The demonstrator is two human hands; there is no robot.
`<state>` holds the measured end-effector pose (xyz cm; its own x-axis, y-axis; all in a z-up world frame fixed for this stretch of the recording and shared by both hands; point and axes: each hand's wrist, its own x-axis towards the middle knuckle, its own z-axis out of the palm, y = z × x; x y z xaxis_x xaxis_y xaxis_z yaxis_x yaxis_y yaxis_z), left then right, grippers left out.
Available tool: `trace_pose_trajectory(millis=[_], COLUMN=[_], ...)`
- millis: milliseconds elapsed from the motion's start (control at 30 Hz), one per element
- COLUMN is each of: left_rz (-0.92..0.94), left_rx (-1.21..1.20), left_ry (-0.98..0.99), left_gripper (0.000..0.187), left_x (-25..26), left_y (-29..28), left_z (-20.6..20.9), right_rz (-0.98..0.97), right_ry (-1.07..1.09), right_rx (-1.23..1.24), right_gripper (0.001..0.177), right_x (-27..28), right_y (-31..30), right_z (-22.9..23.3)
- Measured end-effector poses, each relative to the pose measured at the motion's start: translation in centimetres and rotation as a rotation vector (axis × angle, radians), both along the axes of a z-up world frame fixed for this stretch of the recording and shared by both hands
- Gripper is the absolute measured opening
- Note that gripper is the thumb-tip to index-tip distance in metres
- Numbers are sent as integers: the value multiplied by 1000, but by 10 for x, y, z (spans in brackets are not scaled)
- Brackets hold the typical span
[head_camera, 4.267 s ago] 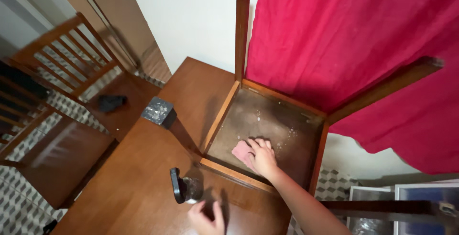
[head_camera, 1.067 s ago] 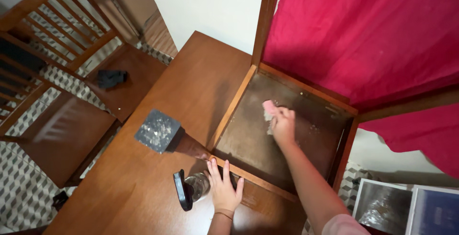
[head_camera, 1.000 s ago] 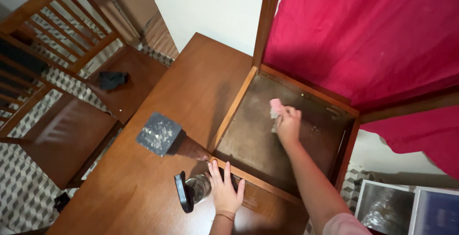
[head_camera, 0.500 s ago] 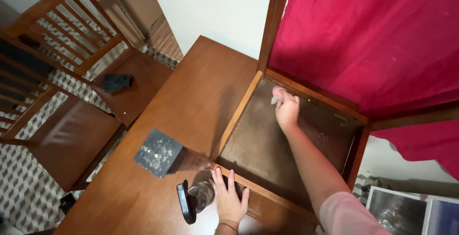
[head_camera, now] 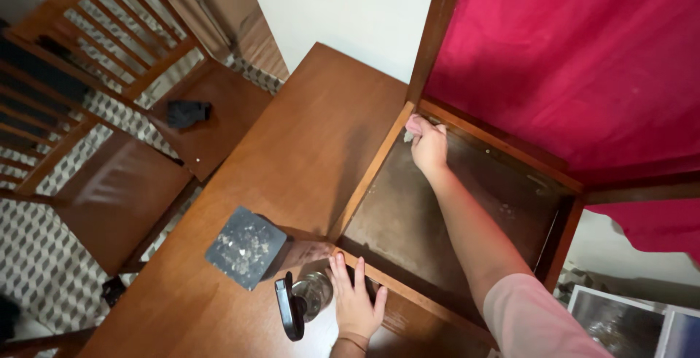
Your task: The person cleans an overturned wooden chair placed on a dining table. They wipe the legs and underside with a pink cloth, spray a cleaning solution from a bottle onto the chair's base, and continue wiping the surface.
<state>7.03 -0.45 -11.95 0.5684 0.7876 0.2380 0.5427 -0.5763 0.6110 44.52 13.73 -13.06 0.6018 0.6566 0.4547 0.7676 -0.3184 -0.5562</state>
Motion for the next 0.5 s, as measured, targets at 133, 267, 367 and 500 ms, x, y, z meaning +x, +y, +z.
trace_pose_trajectory(millis=[133,267,367,500], left_rz=[1,6,10,13], left_rx=[-8,9,13,28], left_ry=[0,-4,0,-12], left_gripper=[80,79,78,78], left_x=[0,1,1,1], left_y=[-1,1,-1,-1], left_z=[0,3,3,4], right_rz=[28,56,111,233], right_ry=[61,74,91,132], right_rx=[-43,10,20,51], right_gripper=[34,33,33,32], right_x=[-15,-48,-70,-99], right_y=[-8,-21,-35,-51], right_z=[0,6,16,32])
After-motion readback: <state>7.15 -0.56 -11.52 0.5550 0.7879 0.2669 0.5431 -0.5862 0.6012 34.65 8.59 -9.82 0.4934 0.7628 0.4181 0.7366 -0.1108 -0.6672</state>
